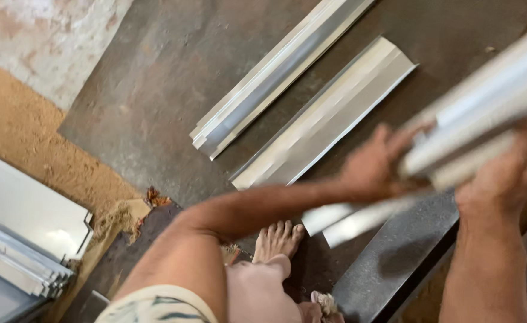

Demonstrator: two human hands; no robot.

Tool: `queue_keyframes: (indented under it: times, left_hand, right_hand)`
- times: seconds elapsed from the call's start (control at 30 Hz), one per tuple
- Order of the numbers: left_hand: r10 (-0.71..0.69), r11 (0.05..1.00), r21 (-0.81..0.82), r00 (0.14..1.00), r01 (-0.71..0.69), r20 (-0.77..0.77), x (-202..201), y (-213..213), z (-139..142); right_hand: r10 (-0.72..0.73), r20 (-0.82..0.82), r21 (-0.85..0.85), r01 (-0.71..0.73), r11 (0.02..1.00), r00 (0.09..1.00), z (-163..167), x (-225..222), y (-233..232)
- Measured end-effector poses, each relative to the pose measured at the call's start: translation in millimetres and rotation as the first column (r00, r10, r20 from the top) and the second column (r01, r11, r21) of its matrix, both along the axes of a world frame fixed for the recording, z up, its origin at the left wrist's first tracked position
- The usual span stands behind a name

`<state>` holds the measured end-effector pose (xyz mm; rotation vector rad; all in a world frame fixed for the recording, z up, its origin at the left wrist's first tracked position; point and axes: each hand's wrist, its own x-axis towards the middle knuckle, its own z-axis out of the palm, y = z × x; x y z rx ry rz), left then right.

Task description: The person bends long white metal sheets into angled profiles using a floor-mounted folding brake, pressing the sheet into the channel and hammering the edge over with a wooden mallet. They finish each bent panel and set it aside with the completed stack, repeating the process on additional sheets.

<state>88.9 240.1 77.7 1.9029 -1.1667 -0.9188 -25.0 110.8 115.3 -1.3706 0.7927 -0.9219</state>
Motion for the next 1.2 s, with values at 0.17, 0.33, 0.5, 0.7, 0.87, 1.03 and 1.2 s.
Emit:
queue_keyframes:
  times: [0.17,0.33,0.5,0.7,0.87,1.03,1.2]
  left_hand:
    - [0.195,0.979,-0.114,0.929,-0.167,0.316,182.2,41.1,6.6]
    - [0.138,0.981,0.044,0.842,-0.188,0.521,282.2,91.0,-54.6]
    - [0.089,0.921,0.250,0.784,-0.300,0.615,279.8,89.3,-114.4]
    - [0.143,0.963,0.107,0.806,-0.247,0.574,190.9,79.1,-137.9]
    - [0.354,0.914,0.113,0.904,-0.389,0.241,165.4,55.7,-141.5]
    - [0.417,0.875,0.357,0.885,-0.328,-0.209,134.0,2.5,-112.1]
    - [0.429,0.902,0.308,0.719,-0.303,-0.547,28.4,-86.3,-72.9]
  right_hand:
    - [0.084,-0.653,-0.236,-0.308,0.922,0.752,-38.4,7.2,15.5]
    - [0.138,-0.665,-0.008,-0.192,0.981,0.734,-119.6,-37.5,64.9]
    - [0.376,-0.574,0.313,-0.229,0.922,0.728,-180.4,0.7,112.2]
    - [0.257,-0.728,0.102,-0.271,0.957,0.635,-215.1,82.3,138.1]
    - [0.124,-0.655,-0.077,-0.229,0.970,0.746,-210.9,82.2,134.0]
    - [-0.068,-0.573,-0.180,-0.045,0.983,0.817,-172.5,21.9,95.9]
    - [-0.204,-0.646,-0.188,0.106,0.976,0.736,-119.0,-60.3,59.7]
